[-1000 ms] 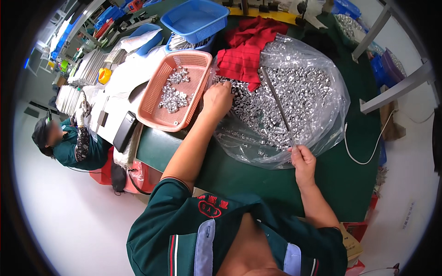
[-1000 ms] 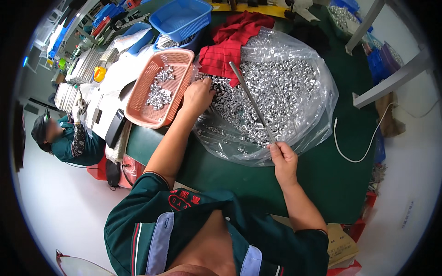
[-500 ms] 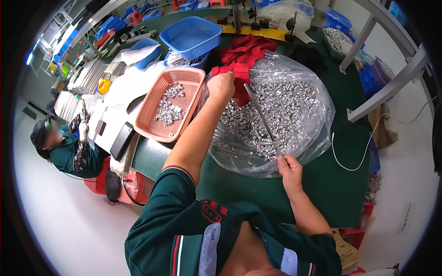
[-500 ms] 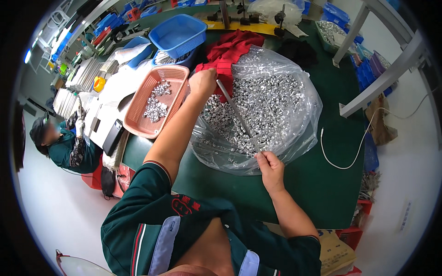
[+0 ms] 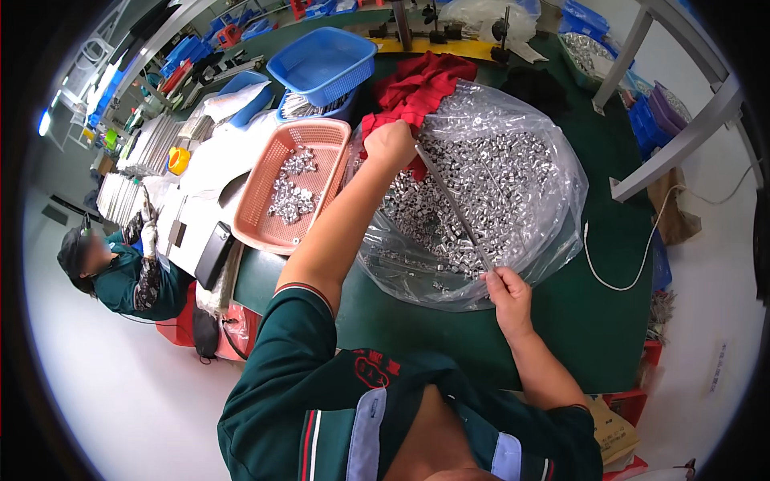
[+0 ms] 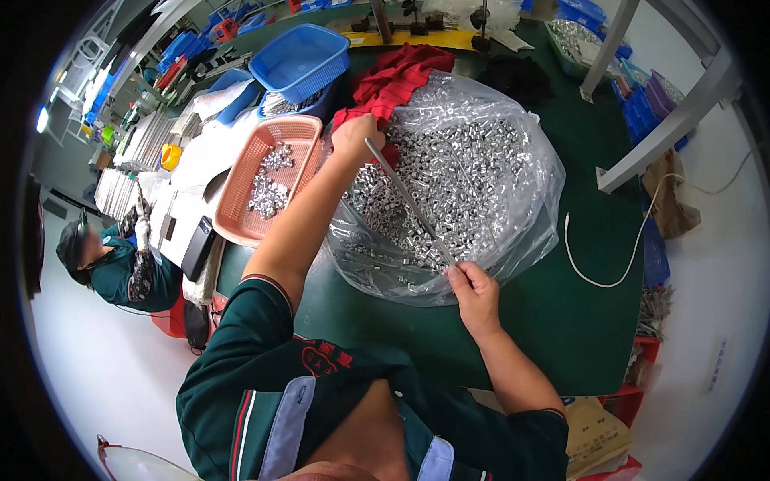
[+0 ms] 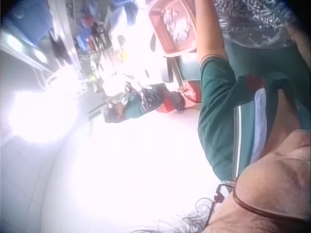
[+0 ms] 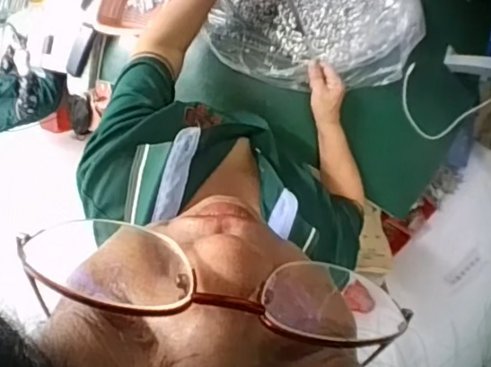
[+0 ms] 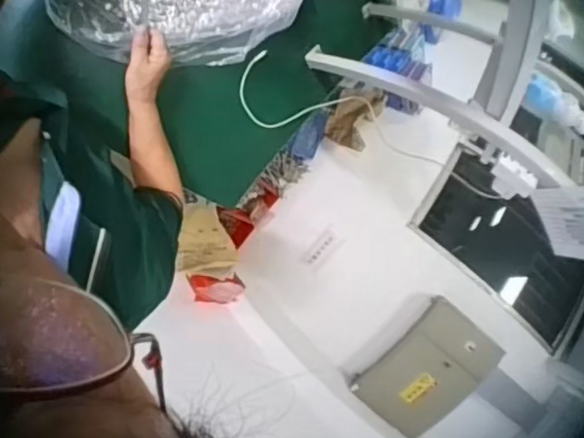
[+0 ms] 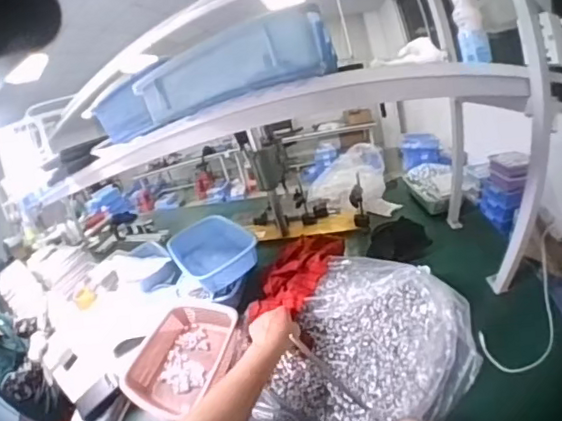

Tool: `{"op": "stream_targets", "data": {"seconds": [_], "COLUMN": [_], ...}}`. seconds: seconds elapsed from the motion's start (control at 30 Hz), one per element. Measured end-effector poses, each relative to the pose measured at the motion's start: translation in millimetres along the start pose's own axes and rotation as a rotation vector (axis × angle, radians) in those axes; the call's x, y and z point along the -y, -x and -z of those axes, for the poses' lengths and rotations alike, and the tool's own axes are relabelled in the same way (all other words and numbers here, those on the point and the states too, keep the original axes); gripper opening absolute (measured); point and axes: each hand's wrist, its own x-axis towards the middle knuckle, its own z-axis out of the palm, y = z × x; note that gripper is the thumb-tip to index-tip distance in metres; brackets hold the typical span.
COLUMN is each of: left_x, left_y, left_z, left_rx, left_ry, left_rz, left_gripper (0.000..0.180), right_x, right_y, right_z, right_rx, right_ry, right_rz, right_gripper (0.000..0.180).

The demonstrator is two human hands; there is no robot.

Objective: The person uses a metal rod to pick up small silver metal parts from a large plastic bag and transfers them into a pink basket. The person repeatedly scoops and drops the parts, occasionally adjusting the bag or the rod.

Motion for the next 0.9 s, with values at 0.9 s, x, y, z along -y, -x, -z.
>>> {"op": "stream_targets", "data": {"seconds": [0.9], "left_x": [56], "left_y": [-86], "left_z": [38], "left_rx": [-0.222], "left_ry": [0.010], "left_rz": [-0.318], "left_gripper": [0.037], "right_x": [5], "right_y": [-2], "right_z": [2], "right_rx": [-0.017], "right_ry": [-0.044], "right_rz": [-0.035], "right_gripper": [0.018]}}
